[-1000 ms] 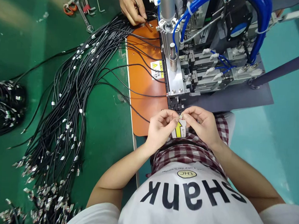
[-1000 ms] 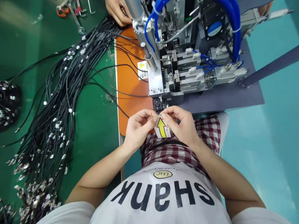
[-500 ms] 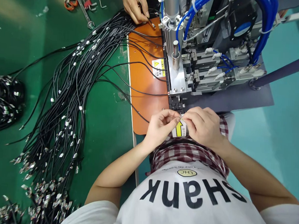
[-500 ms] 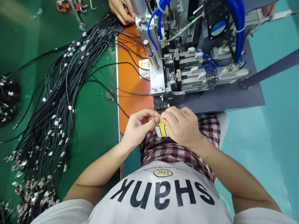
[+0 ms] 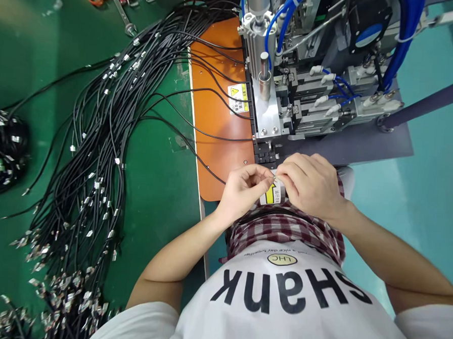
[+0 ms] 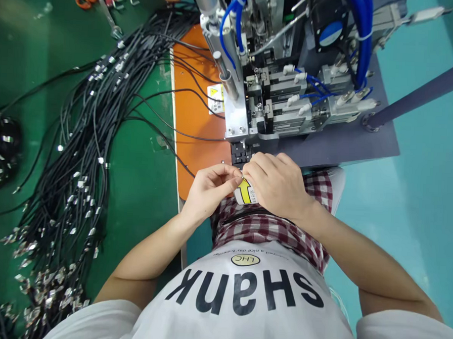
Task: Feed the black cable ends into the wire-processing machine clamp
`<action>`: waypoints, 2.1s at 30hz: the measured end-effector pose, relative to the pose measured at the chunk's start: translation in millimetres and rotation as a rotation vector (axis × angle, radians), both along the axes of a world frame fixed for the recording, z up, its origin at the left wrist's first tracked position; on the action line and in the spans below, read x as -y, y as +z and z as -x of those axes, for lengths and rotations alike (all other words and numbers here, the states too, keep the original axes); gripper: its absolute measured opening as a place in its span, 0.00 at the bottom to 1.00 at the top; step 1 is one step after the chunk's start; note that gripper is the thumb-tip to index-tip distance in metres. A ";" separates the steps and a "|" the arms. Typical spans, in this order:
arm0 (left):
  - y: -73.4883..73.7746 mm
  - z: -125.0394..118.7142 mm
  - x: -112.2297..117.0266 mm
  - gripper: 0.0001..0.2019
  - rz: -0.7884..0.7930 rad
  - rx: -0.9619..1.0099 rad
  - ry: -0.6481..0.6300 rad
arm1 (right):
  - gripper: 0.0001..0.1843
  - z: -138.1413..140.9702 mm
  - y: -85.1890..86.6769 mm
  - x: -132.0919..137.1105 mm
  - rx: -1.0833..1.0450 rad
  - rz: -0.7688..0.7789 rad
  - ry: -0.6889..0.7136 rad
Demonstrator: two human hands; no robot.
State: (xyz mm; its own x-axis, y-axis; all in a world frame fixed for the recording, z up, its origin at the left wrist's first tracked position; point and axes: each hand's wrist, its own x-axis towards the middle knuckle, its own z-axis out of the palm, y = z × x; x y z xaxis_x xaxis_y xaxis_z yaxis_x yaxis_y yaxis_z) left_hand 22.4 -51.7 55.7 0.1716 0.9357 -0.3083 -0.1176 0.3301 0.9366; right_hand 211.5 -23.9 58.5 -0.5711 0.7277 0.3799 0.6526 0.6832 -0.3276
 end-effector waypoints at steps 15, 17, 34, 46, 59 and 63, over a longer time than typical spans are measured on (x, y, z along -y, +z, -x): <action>-4.6 0.6 0.2 0.13 0.055 0.076 0.043 | 0.04 6.6 -1.9 8.5 -0.558 0.708 -0.157; -5.3 1.1 0.7 0.13 0.064 0.072 0.041 | 0.03 8.5 -3.5 8.1 -0.593 0.742 -0.161; -3.5 -0.1 -0.4 0.08 0.151 0.138 0.079 | 0.04 19.4 -17.9 25.0 -0.643 0.747 -0.246; -7.7 0.8 1.3 0.10 0.115 0.091 0.062 | 0.07 11.9 -7.5 14.0 -0.679 0.821 -0.220; -7.7 -0.9 2.5 0.11 0.088 0.075 0.066 | 0.08 12.9 -6.3 14.8 -0.746 0.933 -0.273; -7.2 -0.9 2.1 0.12 0.090 0.062 0.070 | 0.08 14.5 -9.5 14.9 -0.785 0.959 -0.275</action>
